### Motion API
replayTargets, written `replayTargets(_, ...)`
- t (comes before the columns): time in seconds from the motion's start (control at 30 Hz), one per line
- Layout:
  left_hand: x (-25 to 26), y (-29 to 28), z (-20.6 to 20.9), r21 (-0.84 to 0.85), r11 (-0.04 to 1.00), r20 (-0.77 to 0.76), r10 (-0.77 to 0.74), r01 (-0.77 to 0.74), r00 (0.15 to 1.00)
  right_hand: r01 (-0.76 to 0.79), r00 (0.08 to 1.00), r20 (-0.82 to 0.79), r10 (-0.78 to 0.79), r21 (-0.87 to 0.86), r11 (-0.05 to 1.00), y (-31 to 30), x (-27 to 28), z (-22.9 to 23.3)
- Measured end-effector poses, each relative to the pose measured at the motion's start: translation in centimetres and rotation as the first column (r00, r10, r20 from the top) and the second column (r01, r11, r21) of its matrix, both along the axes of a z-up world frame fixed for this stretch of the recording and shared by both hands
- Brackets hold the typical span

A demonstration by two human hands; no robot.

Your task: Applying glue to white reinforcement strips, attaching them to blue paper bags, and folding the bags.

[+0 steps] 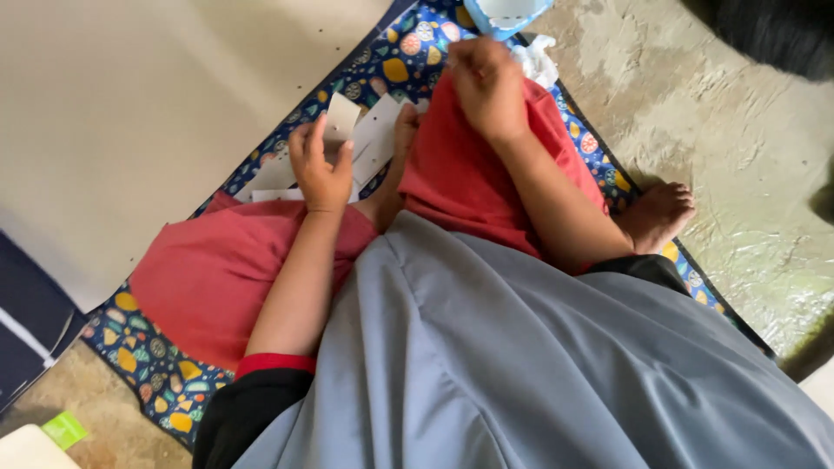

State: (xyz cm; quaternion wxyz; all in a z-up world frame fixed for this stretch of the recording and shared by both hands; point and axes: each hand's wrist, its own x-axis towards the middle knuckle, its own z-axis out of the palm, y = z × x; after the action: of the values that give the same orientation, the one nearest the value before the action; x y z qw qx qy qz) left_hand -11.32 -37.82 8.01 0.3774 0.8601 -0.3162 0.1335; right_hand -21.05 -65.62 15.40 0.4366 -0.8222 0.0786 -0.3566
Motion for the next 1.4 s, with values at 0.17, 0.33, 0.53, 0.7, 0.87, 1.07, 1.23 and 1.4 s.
replayTargets(0.17,-1.8,-1.1,3.5,-0.231,0.964,0.068,-0.118,0.131,0.991,-0.398,0.909,-0.105,0.403,0.061,0.915,6.7,-1.7,2.0)
replayTargets(0.33,-4.6,-0.6,8.6,-0.423,0.849,-0.014,-0.355,0.317,0.935,-0.508,0.855,-0.029,0.517,0.152,0.848,9.2,-2.2,5.3)
replayTargets(0.53,-3.5,1.5,12.0,-0.478,0.839,-0.369,-0.461,0.261,0.807,-0.674,0.729,0.035,0.684,0.215,0.707,9.3,-1.4,10.2)
replayTargets(0.7,-1.3,2.3,14.8,-0.604,0.753,-0.451,-0.592,0.261,0.668,-0.705,0.691,0.112,0.714,0.320,0.633,9.8,0.8,11.7)
replayTargets(0.87,-0.7,2.2,12.1,-0.600,0.766,-0.526,-0.595,0.230,0.608,-0.679,0.695,0.106,0.711,0.423,0.601,9.8,1.0,8.5)
replayTargets(1.07,1.2,0.8,6.6,-0.611,0.779,-0.621,-0.583,0.143,0.524,-0.535,0.759,-0.017,0.651,0.554,0.637,8.8,2.5,3.6)
replayTargets(1.23,4.7,-1.5,2.3,-0.515,0.845,-0.674,-0.502,0.143,0.542,-0.338,0.860,-0.016,0.510,0.731,0.593,8.7,5.8,-0.7)
replayTargets(1.4,6.9,-1.9,0.6,-0.502,0.864,-0.731,-0.451,0.044,0.512,-0.185,0.868,-0.119,0.482,0.824,0.536,6.5,6.7,-3.8)
